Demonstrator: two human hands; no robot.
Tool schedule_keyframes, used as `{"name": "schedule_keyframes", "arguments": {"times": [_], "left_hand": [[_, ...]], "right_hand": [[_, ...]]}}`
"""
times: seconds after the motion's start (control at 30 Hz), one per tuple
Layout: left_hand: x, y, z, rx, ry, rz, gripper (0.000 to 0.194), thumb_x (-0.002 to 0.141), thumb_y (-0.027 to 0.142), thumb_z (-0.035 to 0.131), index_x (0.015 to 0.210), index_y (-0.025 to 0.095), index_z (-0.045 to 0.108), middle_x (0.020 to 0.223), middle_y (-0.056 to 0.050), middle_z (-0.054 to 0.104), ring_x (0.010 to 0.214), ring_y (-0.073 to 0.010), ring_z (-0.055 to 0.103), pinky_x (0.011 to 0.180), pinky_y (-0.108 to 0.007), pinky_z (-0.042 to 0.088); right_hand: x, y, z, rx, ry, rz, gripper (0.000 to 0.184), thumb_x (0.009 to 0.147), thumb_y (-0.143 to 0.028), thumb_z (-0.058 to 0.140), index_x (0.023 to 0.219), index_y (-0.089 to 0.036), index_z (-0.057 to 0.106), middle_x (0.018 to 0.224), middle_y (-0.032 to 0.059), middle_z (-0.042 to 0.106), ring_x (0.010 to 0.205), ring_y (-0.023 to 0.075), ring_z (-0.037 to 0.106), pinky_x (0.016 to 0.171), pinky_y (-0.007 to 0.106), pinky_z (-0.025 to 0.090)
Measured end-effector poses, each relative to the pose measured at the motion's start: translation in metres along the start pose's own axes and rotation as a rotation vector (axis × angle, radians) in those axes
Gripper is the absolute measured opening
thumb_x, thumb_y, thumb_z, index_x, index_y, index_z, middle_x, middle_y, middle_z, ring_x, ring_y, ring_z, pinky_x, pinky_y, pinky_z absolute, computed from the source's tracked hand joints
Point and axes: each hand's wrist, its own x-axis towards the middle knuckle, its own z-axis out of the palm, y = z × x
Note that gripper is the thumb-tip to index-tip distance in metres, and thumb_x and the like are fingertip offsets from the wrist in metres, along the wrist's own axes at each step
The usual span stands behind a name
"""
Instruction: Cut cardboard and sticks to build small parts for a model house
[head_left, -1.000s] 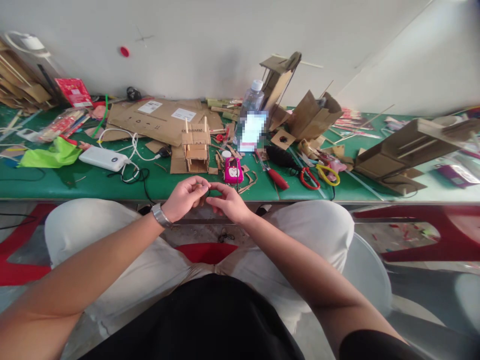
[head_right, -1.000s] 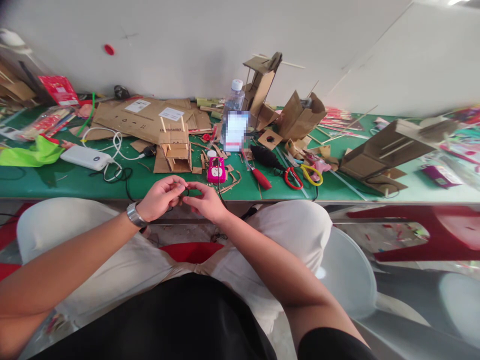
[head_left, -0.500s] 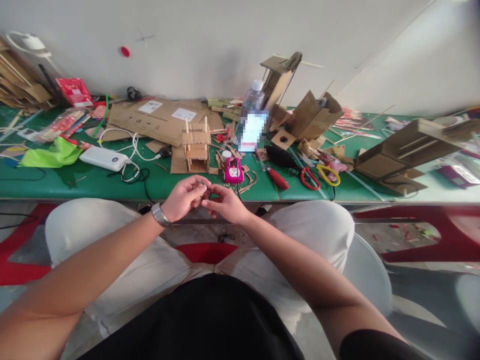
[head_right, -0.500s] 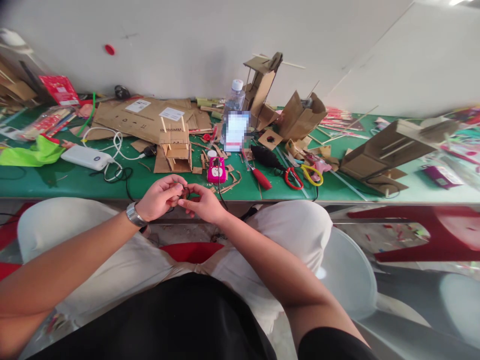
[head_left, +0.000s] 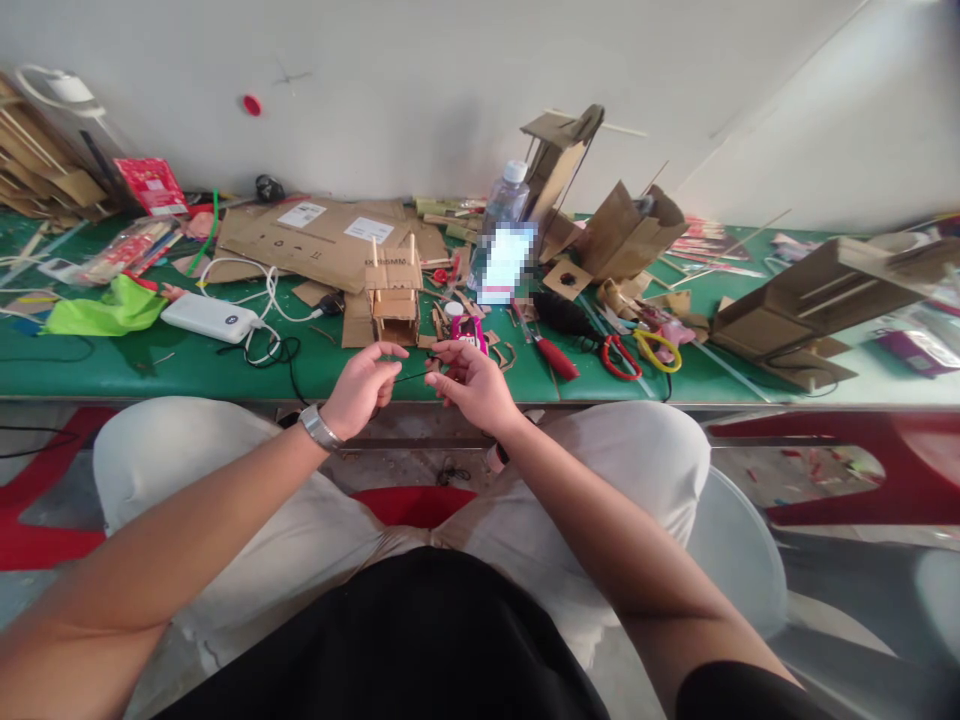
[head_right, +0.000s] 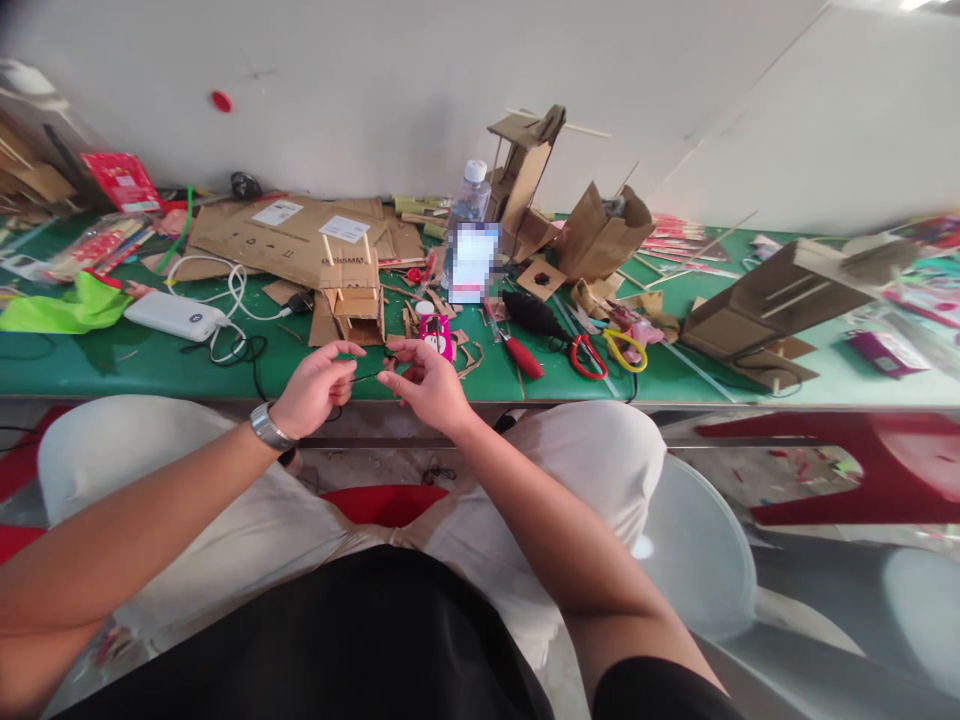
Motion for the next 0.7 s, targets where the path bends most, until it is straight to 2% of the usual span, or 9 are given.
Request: {"name": "schedule_keyframes", "arguments": {"times": [0.17,0.37,0.5,0.7], "left_hand": [[0.002,-0.006,-0.004,0.19,0.014,0.071,0.025,0.085,0.035,0.073,0.102,0.018,0.066,0.053,0.01,0.039,0.043,-0.0078,0.031,0.044,-0.021,0.022],[0.001,-0.007,-0.005,0.468,-0.028,0.195,0.021,0.089,0.035,0.07,0.096,0.016,0.077,0.056,0.003,0.054,0.051,-0.0118,0.041,0.05,-0.024,0.027],[0.0,-0.005,-0.005,0.632,-0.079,0.231,0.027,0.09,0.039,0.067,0.079,0.016,0.078,0.068,-0.004,0.068,0.063,-0.0159,0.053,0.059,-0.026,0.035],[0.002,-0.002,-0.007,0.656,-0.028,0.236,0.03,0.088,0.037,0.062,0.066,0.017,0.066,0.058,0.0,0.057,0.056,-0.0139,0.047,0.056,-0.026,0.032]], "right_hand": [[0.001,-0.004,-0.004,-0.045,0.022,-0.051,0.057,0.078,-0.049,0.088,0.122,-0.022,0.064,0.108,0.0061,0.07,0.065,0.0104,0.056,0.05,0.024,0.054],[0.0,-0.007,-0.008,-0.081,0.035,-0.087,0.053,0.08,-0.046,0.086,0.122,-0.022,0.064,0.111,0.0075,0.07,0.067,0.0117,0.058,0.053,0.025,0.052],[0.001,-0.007,-0.011,-0.103,0.046,-0.108,0.051,0.081,-0.045,0.085,0.122,-0.023,0.064,0.11,0.0073,0.071,0.07,0.0127,0.06,0.054,0.025,0.051],[0.002,-0.007,-0.017,-0.142,0.059,-0.141,0.05,0.083,-0.045,0.084,0.123,-0.023,0.064,0.112,0.0068,0.072,0.068,0.0114,0.058,0.057,0.026,0.05]]}}
